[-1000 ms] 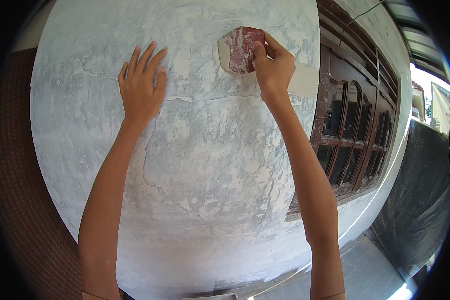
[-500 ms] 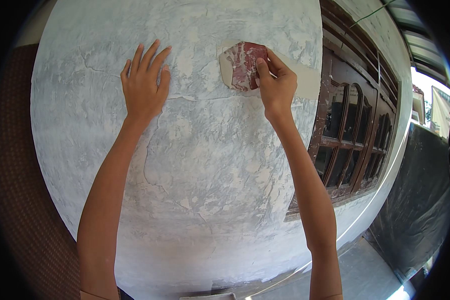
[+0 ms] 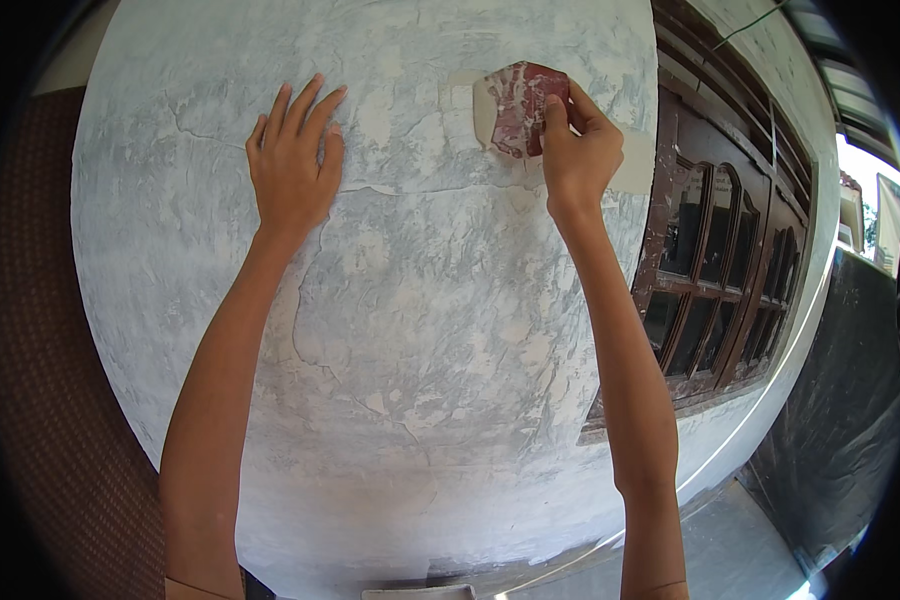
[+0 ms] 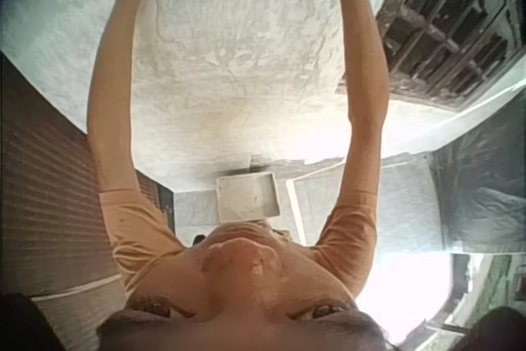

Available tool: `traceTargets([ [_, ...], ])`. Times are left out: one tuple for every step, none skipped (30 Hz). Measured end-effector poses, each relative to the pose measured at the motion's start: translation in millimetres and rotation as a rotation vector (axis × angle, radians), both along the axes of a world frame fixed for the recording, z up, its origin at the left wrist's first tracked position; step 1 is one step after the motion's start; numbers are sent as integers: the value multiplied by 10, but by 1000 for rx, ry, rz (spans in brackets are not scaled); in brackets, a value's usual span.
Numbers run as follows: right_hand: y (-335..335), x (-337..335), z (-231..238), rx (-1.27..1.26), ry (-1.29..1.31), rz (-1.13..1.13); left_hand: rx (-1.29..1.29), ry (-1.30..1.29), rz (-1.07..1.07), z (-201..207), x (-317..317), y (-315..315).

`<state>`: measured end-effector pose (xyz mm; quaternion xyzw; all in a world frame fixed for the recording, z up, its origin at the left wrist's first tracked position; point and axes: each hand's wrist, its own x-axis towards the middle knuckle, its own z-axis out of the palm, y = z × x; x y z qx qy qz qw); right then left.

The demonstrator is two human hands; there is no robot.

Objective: The person applies white wall filler to an exterior wall using a plastic scraper.

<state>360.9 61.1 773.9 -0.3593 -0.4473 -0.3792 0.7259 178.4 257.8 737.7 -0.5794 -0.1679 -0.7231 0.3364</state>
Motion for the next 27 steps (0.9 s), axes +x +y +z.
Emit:
traceTargets([
  [-69,83,12,30,39,6,-9,-9,3,-4,21,15],
  [-115,173,28,78,46,16,-18,-14,4,-22,30,8],
  [-120,235,50,90,72,109,-22,-15,6,-25,22,17],
  [-171,233,59,103,100,194,-10,-15,13,-13,31,12],
  [-141,207,55,71,75,194,3,-16,21,-4,38,9],
  [-67,153,43,38,51,193,-1,-13,16,1,33,14],
  [9,54,12,-25,8,217,11,-7,11,9,-12,-5],
  [122,27,-19,-37,-74,119,24,0,1,15,-1,4],
  [139,36,-61,-56,-63,82,24,2,-6,7,25,2],
  [148,-4,-104,-76,-57,55,23,-1,2,-1,6,18],
  [106,16,-132,-75,-59,58,22,-6,11,-8,-11,30],
  [13,94,-152,-50,44,88,23,-9,14,-10,-16,36],
  [-101,184,-161,-24,147,118,18,-16,18,-14,-9,20],
  [-153,355,-177,42,152,127,12,-26,26,-15,-11,6],
  [-170,554,-196,89,145,125,15,-28,22,-16,34,13],
  [-227,521,-197,136,137,125,4,-27,17,-25,57,-1],
  [-221,465,-216,112,123,212,-6,-25,12,-22,71,-7],
  [-163,384,-233,88,108,299,-4,-27,10,-7,64,5],
  [-101,240,-228,57,75,267,12,-28,3,-1,41,-4],
  [-51,71,-242,-35,36,276,26,-28,-7,0,25,4],
  [66,33,-233,-27,-15,229,33,-25,-17,9,5,-27],
  [160,12,-199,-25,-67,185,28,-22,-19,8,-12,-5],
  [125,51,-205,-21,-66,177,24,-19,-22,9,-8,3],
  [51,96,-218,-34,9,193,28,-18,-30,11,20,1],
  [-5,122,-210,-51,80,219,25,-21,-22,2,13,17],
  [-46,356,-216,-56,130,181,20,-25,-11,-9,8,40],
  [-147,521,-234,13,159,222,22,-31,-5,-12,-19,21],
])
